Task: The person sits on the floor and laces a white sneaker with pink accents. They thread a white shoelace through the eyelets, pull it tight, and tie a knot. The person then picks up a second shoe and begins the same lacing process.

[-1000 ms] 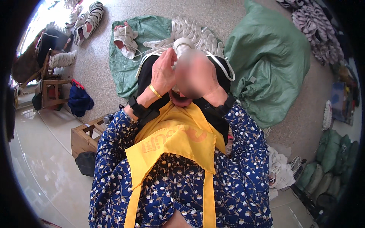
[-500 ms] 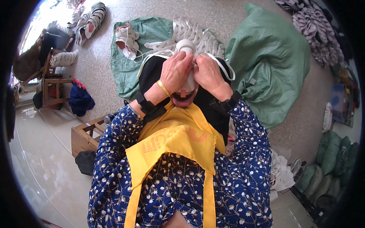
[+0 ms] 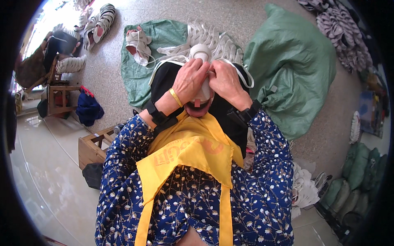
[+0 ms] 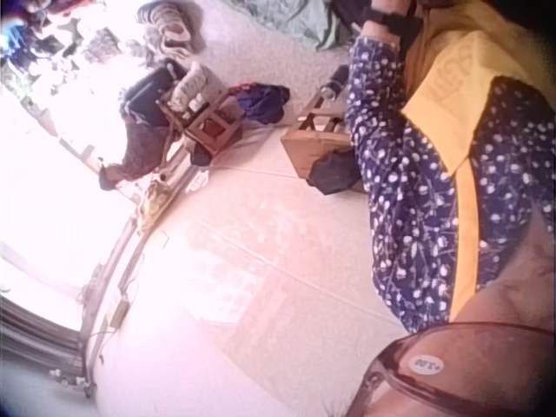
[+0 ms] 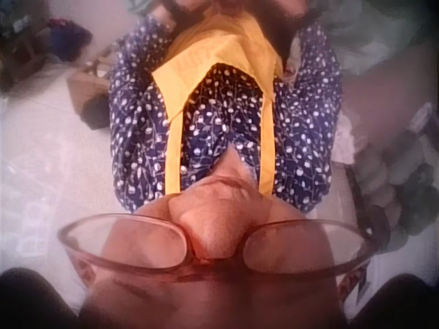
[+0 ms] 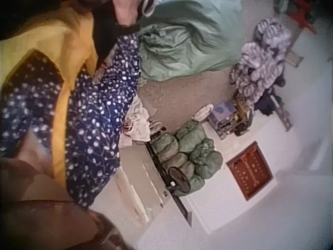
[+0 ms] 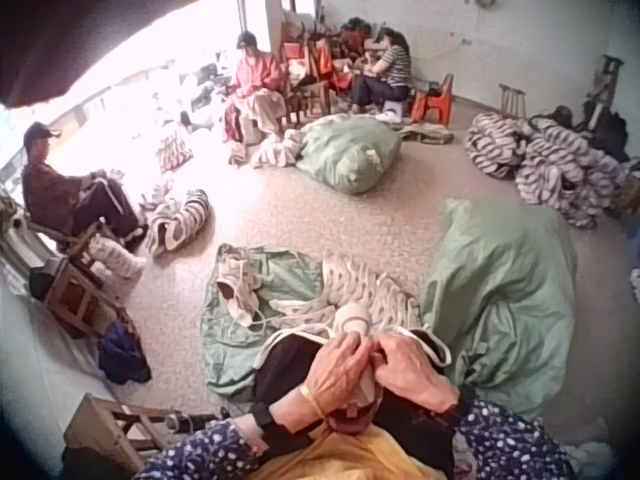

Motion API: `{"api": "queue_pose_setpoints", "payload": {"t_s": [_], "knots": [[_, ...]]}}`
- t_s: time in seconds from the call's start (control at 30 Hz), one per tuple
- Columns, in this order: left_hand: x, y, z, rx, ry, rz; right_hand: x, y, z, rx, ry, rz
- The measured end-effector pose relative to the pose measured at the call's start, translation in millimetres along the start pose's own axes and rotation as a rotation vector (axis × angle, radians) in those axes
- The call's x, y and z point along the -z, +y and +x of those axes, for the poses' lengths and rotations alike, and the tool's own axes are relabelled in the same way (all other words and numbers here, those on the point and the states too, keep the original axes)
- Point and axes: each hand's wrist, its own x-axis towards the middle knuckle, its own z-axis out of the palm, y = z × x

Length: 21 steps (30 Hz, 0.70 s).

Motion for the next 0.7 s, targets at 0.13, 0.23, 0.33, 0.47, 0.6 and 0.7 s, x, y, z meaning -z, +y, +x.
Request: {"api": "queue_pose_setpoints", "payload": {"t_s": [0.13, 0.23, 0.33, 0.47, 0.6, 0.7], "knots": [[3, 3, 1, -0.010, -0.035, 0.048, 0, 0, 0, -0.035, 0.034, 0.061], [3, 4, 0, -0.009, -0.050, 0.061, 2, -3, 0, -0.039, 0.055, 0.079], [2, 4, 0, -0.010, -0.042, 0.066, -2, 3, 3, -0.013, 0.062, 0.028], [-1, 0, 3, -0.010, -0.041, 0.086, -3, 19, 16, -0.028, 0.016, 0.062], [0, -3, 7, -0.030, -0.023, 0.061, 0, 22, 18, -0.052, -0.019, 0.131], [-1, -6, 7, -0.011, -0.015, 0.006, -3, 21, 16, -0.079, -0.011, 0.191]]}}
